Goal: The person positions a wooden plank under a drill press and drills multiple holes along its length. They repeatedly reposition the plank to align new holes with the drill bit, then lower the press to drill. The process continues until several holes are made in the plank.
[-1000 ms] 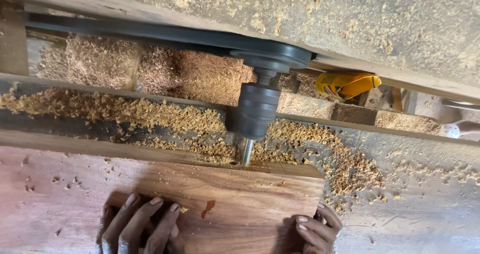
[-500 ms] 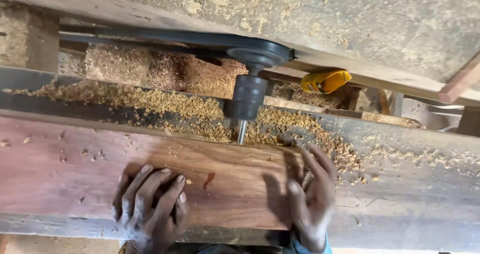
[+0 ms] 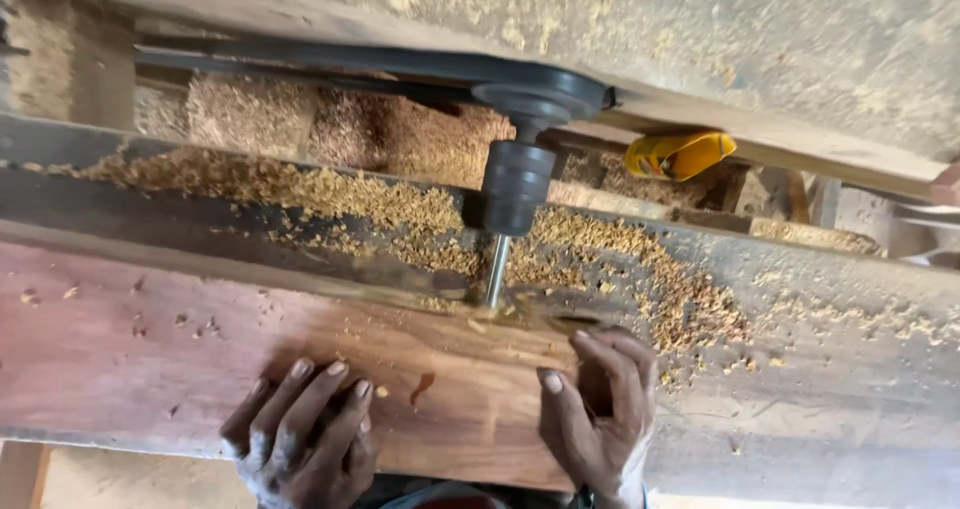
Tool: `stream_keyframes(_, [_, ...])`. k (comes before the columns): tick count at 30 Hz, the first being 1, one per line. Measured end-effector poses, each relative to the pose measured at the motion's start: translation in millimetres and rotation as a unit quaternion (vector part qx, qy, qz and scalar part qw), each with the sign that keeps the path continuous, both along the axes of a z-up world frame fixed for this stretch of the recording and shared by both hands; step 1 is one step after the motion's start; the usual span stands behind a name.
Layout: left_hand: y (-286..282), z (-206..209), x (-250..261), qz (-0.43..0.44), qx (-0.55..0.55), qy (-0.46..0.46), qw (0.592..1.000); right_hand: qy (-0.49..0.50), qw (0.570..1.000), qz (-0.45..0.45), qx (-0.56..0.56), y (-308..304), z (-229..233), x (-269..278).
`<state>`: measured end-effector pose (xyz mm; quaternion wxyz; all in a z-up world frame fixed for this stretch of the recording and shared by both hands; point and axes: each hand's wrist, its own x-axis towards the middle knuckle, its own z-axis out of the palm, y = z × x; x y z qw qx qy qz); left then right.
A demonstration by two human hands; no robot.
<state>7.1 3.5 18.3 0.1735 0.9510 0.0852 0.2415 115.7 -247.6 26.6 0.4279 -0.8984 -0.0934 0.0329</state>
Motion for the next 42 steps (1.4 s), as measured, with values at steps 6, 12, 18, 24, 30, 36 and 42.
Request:
stream_keyframes(6, [-3, 0, -6, 0.012, 0.008, -0.021, 1.000, -0.001, 1.000, -0.003, 0.015, -4, 5, -22])
stream_keyframes(12, [0, 1, 2, 0.014, 0.010, -0.024, 1.000, 0.004, 0.966, -0.115, 0.230, -44, -47, -80])
stream_keyframes(18, [-2, 2, 18, 0.044, 0.013, -0.026, 0.999, -0.086, 0.949, -0.188, 0.239, -1, -36, -66])
stream_keyframes(24, [3, 9, 19, 0.012, 0.001, 0.033, 0.999, -0.112, 0.956, -0.231, 0.140, 26, -16, -55])
stream_keyframes(30, [6, 1, 15, -0.008, -0.021, 0.076, 0.997, -0.152, 0.971, -0.176, 0.050, -9, -56, -56])
stream_keyframes(36, [0, -16, 6, 0.013, -0.005, 0.069, 0.998, -0.183, 0.982, -0.036, 0.022, -101, -107, -68])
stream_keyframes(42, [17, -41, -3, -0.048, 0.033, 0.020, 0.998, -0.188, 0.980, 0.048, -0.043, -143, -136, -84])
